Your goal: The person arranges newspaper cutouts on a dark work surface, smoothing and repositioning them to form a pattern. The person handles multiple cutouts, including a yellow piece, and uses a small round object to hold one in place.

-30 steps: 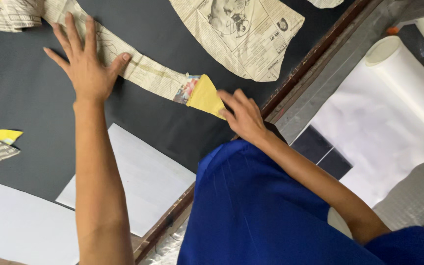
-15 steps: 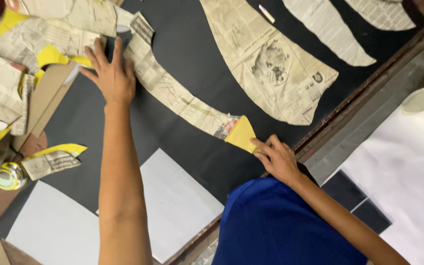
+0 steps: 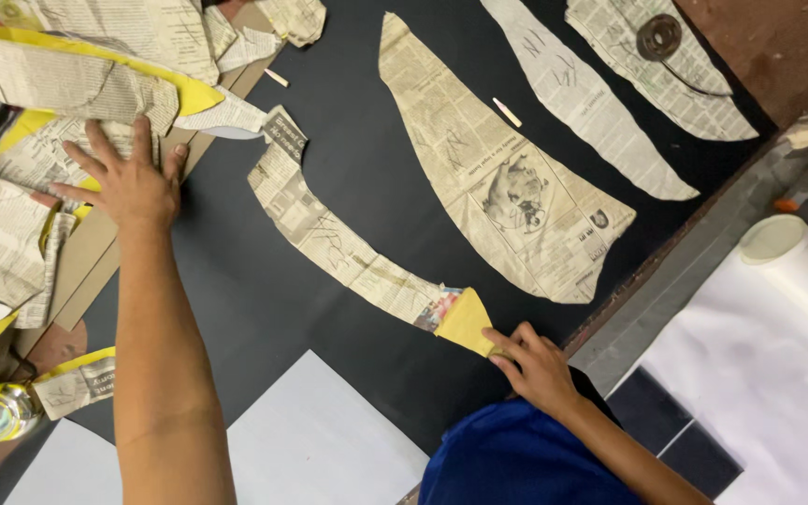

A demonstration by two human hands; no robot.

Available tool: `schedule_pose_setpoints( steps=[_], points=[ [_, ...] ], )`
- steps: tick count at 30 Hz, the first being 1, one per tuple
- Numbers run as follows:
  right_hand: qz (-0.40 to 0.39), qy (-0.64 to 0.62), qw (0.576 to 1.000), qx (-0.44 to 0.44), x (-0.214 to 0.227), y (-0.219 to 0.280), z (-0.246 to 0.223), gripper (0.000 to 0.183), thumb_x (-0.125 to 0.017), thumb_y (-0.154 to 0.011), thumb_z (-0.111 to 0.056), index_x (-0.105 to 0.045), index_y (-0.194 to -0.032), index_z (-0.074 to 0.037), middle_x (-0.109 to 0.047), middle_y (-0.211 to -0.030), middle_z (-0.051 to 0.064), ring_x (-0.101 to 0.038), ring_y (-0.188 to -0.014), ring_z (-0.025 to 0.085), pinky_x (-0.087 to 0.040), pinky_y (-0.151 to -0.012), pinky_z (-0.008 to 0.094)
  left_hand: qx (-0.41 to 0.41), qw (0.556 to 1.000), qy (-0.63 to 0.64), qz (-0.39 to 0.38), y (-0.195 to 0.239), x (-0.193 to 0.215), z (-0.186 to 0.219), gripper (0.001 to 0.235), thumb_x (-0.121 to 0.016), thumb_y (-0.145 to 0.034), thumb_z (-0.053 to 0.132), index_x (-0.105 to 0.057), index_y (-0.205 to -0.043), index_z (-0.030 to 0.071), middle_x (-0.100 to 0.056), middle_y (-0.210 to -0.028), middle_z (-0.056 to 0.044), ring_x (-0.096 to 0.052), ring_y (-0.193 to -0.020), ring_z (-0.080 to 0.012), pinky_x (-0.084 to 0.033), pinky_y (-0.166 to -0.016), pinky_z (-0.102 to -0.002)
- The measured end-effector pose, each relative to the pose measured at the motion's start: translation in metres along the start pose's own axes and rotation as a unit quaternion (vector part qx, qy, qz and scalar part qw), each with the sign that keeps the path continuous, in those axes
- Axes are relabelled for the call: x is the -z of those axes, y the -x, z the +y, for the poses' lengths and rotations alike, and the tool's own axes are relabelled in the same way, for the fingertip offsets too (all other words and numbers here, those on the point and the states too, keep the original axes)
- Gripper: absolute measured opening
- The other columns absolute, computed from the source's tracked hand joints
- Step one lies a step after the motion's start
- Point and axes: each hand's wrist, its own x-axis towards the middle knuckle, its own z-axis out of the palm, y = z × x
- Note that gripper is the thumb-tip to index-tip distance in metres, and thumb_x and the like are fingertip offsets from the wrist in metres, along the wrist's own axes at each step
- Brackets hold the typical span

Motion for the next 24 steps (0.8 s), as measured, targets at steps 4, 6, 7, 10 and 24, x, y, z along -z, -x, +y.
schedule_pose_setpoints(
  steps=[4, 6, 7, 10, 24],
  points=[
    [-0.007, 0.01, 1.0, -0.017, -0.002, -0.002, 0.0, 0.044, -0.071, -0.087, -0.03, -0.068, -0.13, -0.028, -0.057, -0.087, 0.004, -0.065, -0.076, 0.023, -0.055, -0.069, 0.039, 0.044, 0.998, 0.004, 0.033, -0.016, -0.01, 0.0, 0.07, -0.049, -0.1, 0.069, -0.044, -0.157, 0.028, -0.019, -0.17, -0.021, 0.0, -0.153, -0.0517, 0.01, -0.104, -0.089],
    [-0.008, 0.008, 1.0, -0.014, -0.002, -0.003, 0.0, 0.045, -0.072, -0.086, -0.03, -0.068, -0.13, -0.028, -0.057, -0.087, 0.004, -0.065, -0.075, 0.023, -0.056, -0.068, 0.039, 0.056, 0.998, 0.01, 0.038, -0.031, -0.013, 0.0, 0.07, -0.051, -0.103, 0.067, -0.045, -0.157, 0.025, -0.02, -0.169, -0.022, 0.0, -0.154, -0.0527, 0.01, -0.104, -0.089],
    [-0.004, 0.013, 1.0, -0.006, -0.002, -0.004, 0.001, 0.044, -0.072, -0.086, -0.03, -0.068, -0.13, -0.027, -0.057, -0.087, 0.004, -0.065, -0.075, 0.023, -0.055, -0.068, 0.039, 0.055, 0.998, 0.01, 0.04, -0.037, -0.013, -0.001, 0.069, -0.053, -0.104, 0.065, -0.045, -0.157, 0.023, -0.02, -0.169, -0.023, 0.0, -0.153, -0.0533, 0.01, -0.104, -0.089],
    [-0.001, 0.02, 1.0, -0.003, -0.004, -0.005, 0.002, 0.044, -0.073, -0.086, -0.029, -0.068, -0.129, -0.026, -0.056, -0.087, 0.004, -0.064, -0.075, 0.023, -0.055, -0.067, 0.039, 0.047, 0.996, 0.019, 0.073, -0.041, -0.014, 0.008, 0.066, -0.064, -0.106, 0.056, -0.047, -0.159, 0.021, -0.02, -0.171, -0.025, -0.001, -0.154, -0.0546, 0.009, -0.105, -0.09],
    [-0.012, 0.008, 0.999, -0.041, -0.002, -0.009, -0.003, 0.044, -0.074, -0.085, -0.028, -0.069, -0.128, -0.026, -0.057, -0.087, 0.004, -0.065, -0.075, 0.022, -0.054, -0.068, 0.038, -0.031, 0.992, 0.094, 0.078, -0.017, -0.019, 0.031, 0.061, -0.077, -0.102, 0.054, -0.059, -0.154, 0.028, -0.023, -0.174, -0.012, -0.005, -0.158, -0.0455, 0.007, -0.111, -0.083]
  ],
)
